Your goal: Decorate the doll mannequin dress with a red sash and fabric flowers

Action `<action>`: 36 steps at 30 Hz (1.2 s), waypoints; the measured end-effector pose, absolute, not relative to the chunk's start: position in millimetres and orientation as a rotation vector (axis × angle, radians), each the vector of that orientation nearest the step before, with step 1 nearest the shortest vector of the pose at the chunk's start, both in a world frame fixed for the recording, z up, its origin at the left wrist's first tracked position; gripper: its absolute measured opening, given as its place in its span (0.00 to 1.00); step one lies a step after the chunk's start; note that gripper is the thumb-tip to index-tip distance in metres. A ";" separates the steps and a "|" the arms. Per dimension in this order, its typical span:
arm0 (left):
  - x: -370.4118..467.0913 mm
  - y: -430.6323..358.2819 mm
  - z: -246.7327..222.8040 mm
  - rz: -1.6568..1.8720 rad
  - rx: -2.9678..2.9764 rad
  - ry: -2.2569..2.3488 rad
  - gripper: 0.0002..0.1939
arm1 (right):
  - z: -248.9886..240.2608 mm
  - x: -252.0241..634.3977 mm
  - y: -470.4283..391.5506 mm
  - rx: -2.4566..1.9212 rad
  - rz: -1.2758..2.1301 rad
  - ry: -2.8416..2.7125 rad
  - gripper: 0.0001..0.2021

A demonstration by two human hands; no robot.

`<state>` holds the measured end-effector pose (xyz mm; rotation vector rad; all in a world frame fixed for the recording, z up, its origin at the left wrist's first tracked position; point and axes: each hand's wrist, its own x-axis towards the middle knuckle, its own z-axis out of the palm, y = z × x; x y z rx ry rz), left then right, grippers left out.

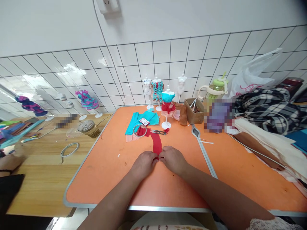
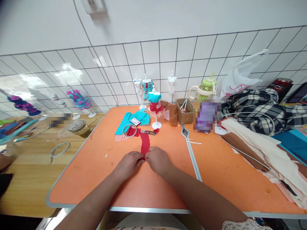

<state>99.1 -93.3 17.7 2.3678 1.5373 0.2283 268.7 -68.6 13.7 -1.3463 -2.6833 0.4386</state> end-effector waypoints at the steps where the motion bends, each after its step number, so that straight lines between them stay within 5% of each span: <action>1: 99.3 -93.3 17.8 0.220 2.383 1.531 0.09 | 13.4 268.7 -68.6 -1.341 0.437 -2.679 0.12; 36: 102.0 -92.9 14.8 0.244 2.389 1.593 0.12 | 11.0 268.7 -68.2 -1.477 0.488 -2.638 0.09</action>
